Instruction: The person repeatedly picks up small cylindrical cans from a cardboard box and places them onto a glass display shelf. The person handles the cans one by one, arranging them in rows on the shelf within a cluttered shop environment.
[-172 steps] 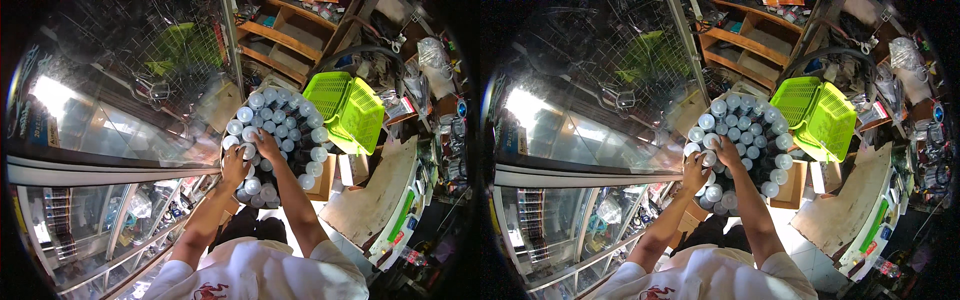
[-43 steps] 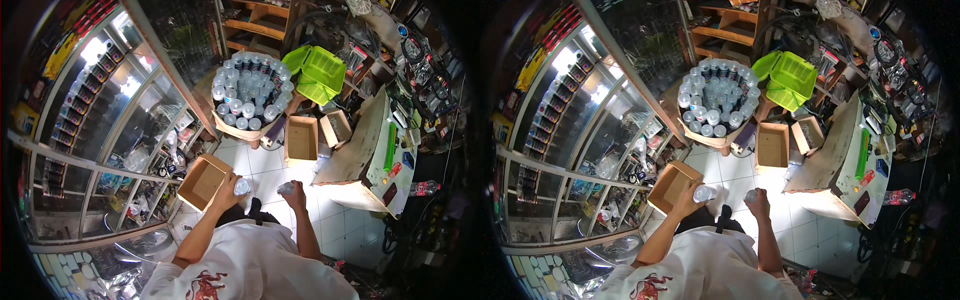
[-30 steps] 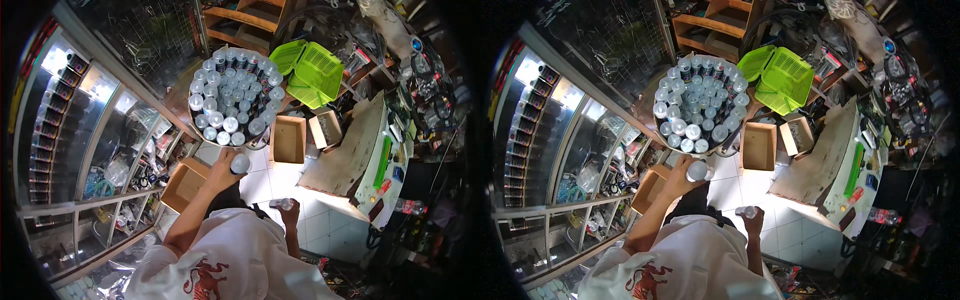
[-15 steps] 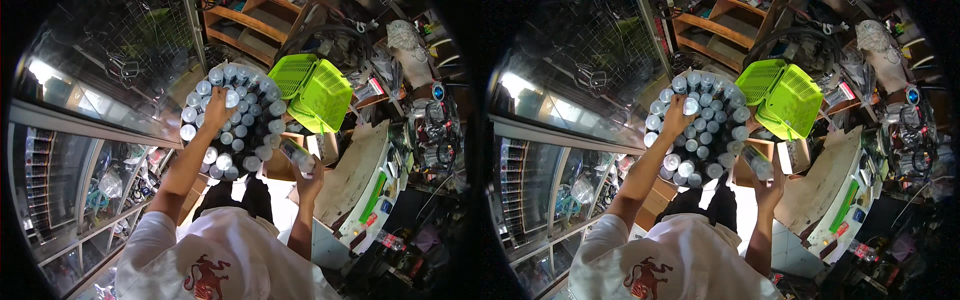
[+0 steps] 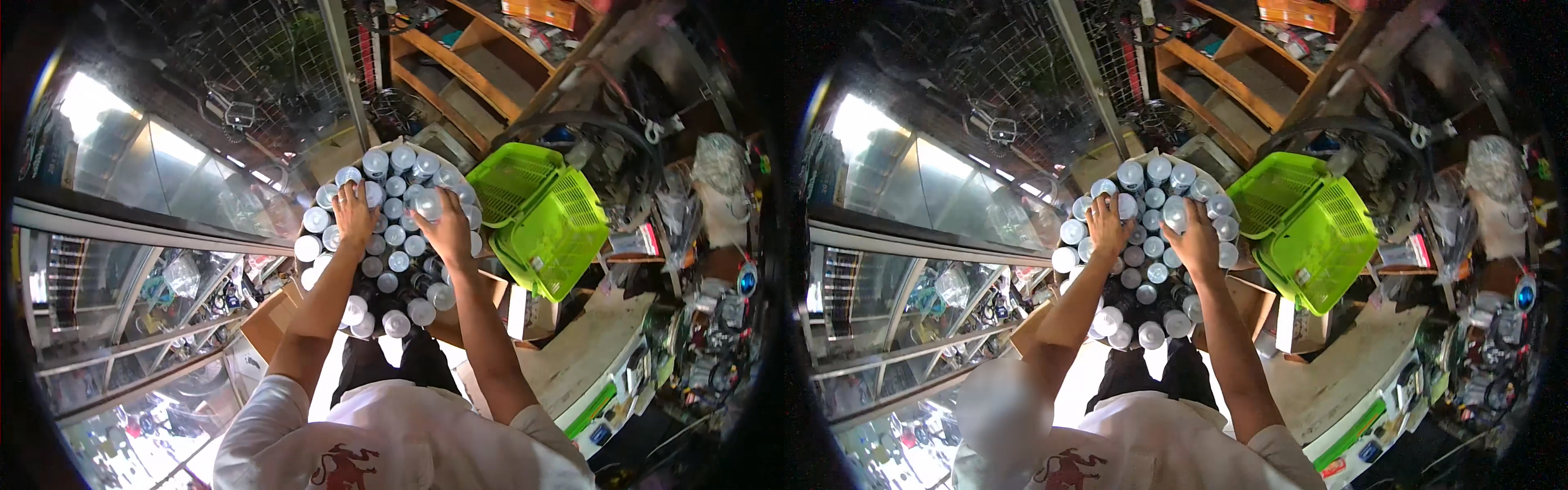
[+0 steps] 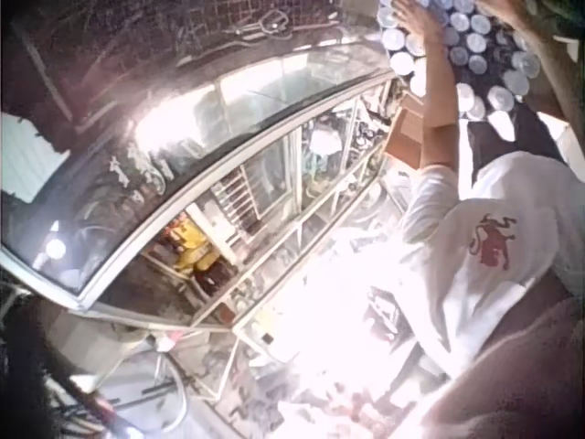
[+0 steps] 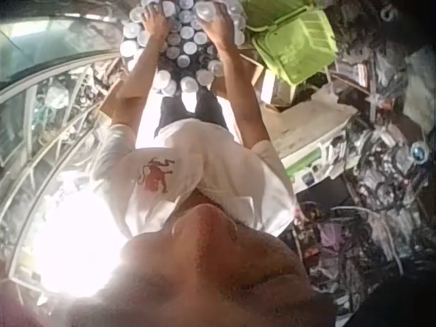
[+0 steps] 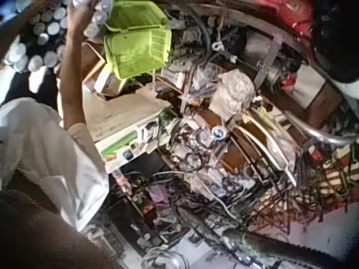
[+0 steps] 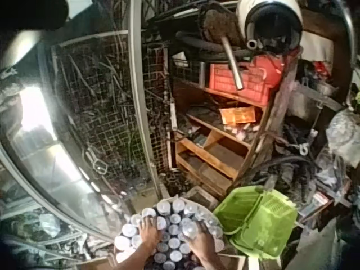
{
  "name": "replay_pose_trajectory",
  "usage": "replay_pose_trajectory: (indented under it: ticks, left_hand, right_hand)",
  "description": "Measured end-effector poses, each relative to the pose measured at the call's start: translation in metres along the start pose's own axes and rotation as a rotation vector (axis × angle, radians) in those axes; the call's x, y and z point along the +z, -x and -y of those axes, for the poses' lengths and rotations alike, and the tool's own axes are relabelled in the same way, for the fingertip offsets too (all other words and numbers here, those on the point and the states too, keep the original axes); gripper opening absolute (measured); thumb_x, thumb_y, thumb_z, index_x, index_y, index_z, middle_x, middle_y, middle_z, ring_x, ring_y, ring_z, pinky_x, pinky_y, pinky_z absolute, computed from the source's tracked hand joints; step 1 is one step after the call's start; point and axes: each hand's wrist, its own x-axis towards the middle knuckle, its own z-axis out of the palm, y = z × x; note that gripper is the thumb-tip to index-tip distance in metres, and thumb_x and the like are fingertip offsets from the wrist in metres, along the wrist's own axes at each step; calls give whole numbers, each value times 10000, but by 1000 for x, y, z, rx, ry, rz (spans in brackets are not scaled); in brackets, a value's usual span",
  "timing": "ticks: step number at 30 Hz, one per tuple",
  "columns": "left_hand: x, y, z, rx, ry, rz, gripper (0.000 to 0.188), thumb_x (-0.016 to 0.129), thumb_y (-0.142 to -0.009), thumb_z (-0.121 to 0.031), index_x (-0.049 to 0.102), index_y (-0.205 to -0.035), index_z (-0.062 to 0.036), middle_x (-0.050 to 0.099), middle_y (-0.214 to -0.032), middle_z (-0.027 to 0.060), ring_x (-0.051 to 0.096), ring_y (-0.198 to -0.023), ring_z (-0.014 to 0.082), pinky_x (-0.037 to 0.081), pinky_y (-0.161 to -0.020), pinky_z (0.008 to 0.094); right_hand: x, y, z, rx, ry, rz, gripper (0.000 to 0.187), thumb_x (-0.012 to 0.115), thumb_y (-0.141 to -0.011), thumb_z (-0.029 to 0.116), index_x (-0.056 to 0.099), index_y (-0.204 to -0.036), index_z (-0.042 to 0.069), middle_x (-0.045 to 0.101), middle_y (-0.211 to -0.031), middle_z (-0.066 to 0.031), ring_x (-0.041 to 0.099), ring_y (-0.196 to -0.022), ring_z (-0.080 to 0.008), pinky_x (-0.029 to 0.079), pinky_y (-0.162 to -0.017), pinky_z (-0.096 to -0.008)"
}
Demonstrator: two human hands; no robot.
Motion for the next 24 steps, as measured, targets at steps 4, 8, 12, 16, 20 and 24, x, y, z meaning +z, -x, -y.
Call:
replay_pose_trajectory:
  ticks: [4,8,12,16,20,24]
  left_hand:
    - [-15,13,-11,-101,72,-42,855,826,-804,-393,430,-1494,-78,348,-1553,157,395,-1401,378,347,-1128,530]
    - [-49,63,-20,-93,388,-50,659,797,-834,-299,539,-1377,-29,325,-1570,214,381,-1402,463,371,-1116,576]
    - [-93,150,-7,-95,604,-52,495,778,-876,-222,591,-1296,-36,458,-1471,226,523,-1302,431,493,-1023,496]
    - [-137,248,15,-273,590,-14,375,755,-908,-191,633,-1225,-31,528,-1417,179,606,-1211,400,518,-987,465]
    - [-145,335,45,-459,628,-3,340,753,-913,-201,653,-1197,-41,553,-1394,163,644,-1166,356,536,-966,443]
    - [-151,399,69,-529,602,-32,339,714,-949,-220,643,-1234,-50,582,-1355,152,691,-1081,304,567,-909,421]
  right_hand:
    - [42,-38,-14,-48,-5,145,743,782,-879,338,465,-1439,-34,517,-1431,-248,573,-1246,-442,512,-1012,-482]
    - [89,-51,-52,-97,-5,174,787,746,-920,297,356,-1530,-13,405,-1535,-275,425,-1404,-446,507,-1035,-473]
    - [102,-56,-59,-76,-256,231,896,731,-933,223,181,-1610,19,216,-1653,-257,459,-1406,-410,550,-994,-407]
    - [90,-24,-69,-60,-305,248,894,722,-943,214,165,-1603,-18,195,-1654,-282,622,-1241,-389,538,-1008,-415]
    - [67,48,-94,5,-408,162,608,721,-964,146,429,-1483,24,615,-1321,-195,678,-1085,-262,574,-918,-394]
    - [24,150,-101,273,-641,193,422,629,-1039,237,535,-1383,11,650,-1323,-153,664,-1167,-256,557,-956,-380]
